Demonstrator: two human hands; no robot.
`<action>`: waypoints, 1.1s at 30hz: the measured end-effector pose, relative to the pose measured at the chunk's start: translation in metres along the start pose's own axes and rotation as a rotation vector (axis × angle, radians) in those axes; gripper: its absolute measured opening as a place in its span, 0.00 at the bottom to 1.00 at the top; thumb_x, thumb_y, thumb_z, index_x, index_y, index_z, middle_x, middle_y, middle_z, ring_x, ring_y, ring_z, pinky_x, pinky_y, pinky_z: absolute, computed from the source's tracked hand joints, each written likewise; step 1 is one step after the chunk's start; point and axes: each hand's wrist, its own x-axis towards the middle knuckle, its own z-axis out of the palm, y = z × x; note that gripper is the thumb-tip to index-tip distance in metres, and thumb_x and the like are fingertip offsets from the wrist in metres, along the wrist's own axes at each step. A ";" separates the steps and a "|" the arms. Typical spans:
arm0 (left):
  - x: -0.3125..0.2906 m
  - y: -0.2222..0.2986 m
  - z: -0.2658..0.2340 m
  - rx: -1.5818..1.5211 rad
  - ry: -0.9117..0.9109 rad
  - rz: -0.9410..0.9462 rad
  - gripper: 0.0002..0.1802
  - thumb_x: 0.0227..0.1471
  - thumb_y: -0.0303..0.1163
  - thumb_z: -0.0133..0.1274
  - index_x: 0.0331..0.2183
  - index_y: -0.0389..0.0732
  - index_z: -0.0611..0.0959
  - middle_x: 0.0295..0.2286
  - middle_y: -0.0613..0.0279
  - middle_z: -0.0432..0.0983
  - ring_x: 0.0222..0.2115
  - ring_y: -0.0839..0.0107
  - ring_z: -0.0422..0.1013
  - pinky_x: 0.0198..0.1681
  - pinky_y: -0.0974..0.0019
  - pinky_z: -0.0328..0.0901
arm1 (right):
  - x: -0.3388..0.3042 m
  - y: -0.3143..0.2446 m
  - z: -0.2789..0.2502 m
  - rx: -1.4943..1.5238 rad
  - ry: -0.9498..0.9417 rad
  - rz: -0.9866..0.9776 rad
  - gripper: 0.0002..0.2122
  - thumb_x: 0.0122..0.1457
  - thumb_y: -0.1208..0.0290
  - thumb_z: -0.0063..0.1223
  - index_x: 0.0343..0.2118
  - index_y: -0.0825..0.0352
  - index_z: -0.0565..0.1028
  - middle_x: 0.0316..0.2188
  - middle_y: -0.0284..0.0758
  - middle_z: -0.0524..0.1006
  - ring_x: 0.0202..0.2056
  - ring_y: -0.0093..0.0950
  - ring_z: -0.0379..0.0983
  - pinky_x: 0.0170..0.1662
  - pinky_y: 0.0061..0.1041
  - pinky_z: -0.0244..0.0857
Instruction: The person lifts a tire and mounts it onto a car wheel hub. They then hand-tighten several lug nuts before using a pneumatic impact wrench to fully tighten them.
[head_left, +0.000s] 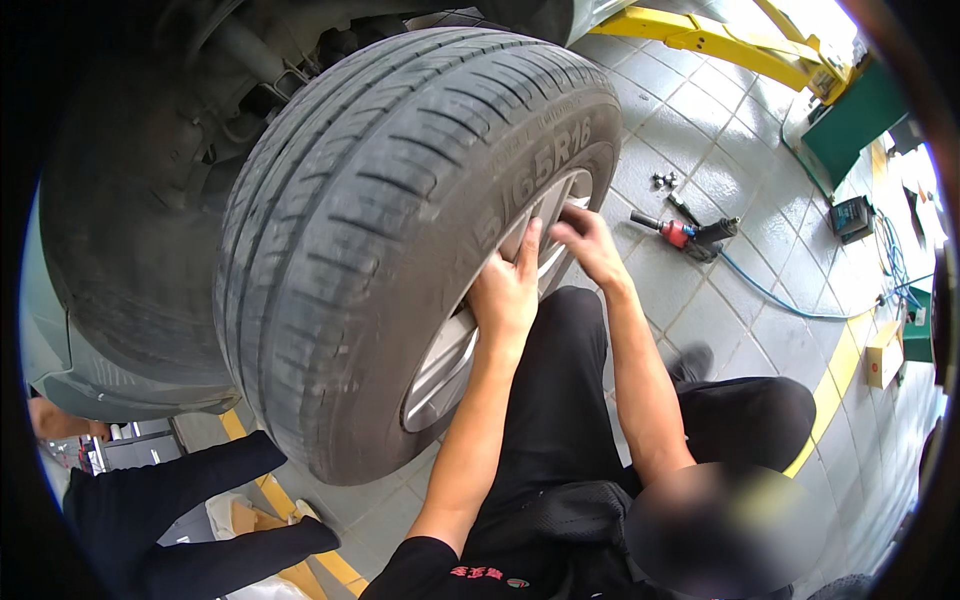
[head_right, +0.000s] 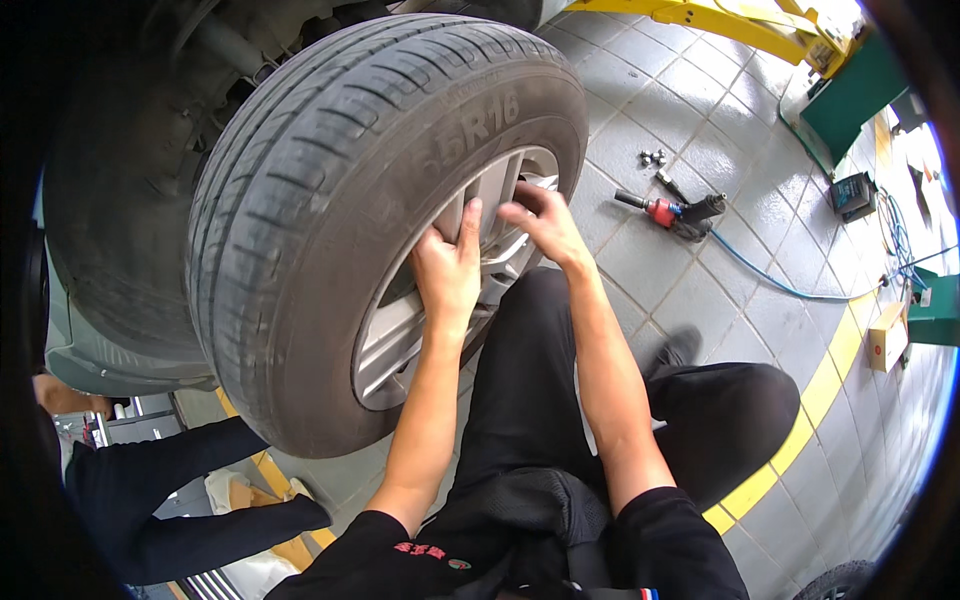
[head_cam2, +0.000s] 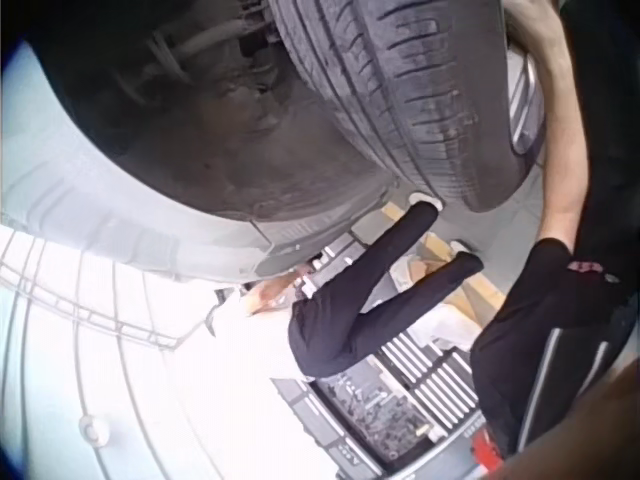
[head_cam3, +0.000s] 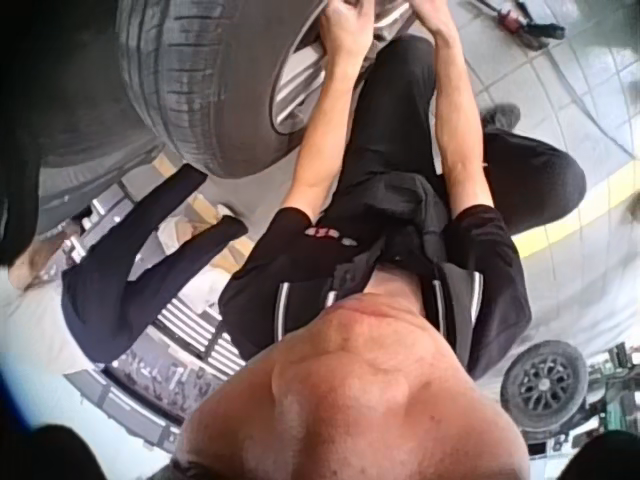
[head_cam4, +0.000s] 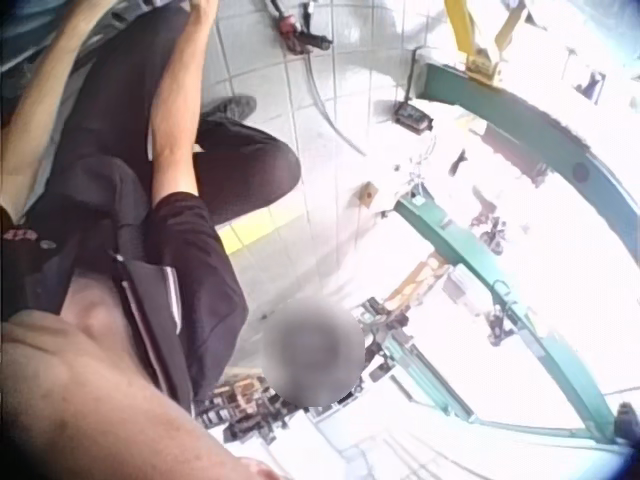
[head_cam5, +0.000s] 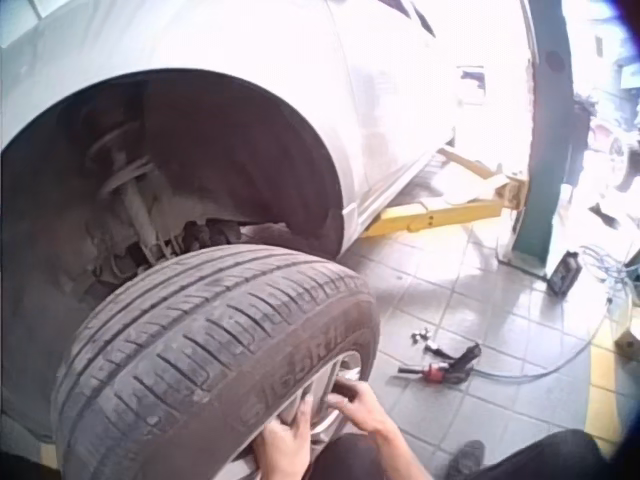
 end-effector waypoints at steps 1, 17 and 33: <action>0.003 0.009 0.000 0.029 0.045 0.055 0.24 0.51 0.38 0.57 0.43 0.27 0.74 0.42 0.40 0.72 0.43 0.51 0.69 0.50 0.58 0.59 | 0.003 0.027 -0.018 0.070 0.182 -0.065 0.16 0.57 0.63 0.52 0.38 0.75 0.74 0.32 0.36 0.76 0.36 0.24 0.72 0.42 0.24 0.66; -0.019 -0.003 -0.010 0.222 0.216 -0.169 0.35 0.45 0.54 0.59 0.38 0.29 0.73 0.34 0.59 0.71 0.35 0.69 0.66 0.44 0.64 0.59 | -0.080 0.310 0.056 0.856 0.822 0.986 0.34 0.61 0.40 0.29 0.51 0.72 0.66 0.49 0.41 0.70 0.50 0.34 0.65 0.55 0.32 0.56; -0.022 -0.006 0.006 0.091 0.335 -0.120 0.27 0.42 0.40 0.64 0.39 0.33 0.74 0.37 0.62 0.71 0.36 0.72 0.67 0.43 0.67 0.61 | -0.058 0.307 0.077 1.016 0.866 0.833 0.31 0.58 0.43 0.32 0.56 0.64 0.61 0.55 0.37 0.65 0.55 0.35 0.61 0.58 0.34 0.54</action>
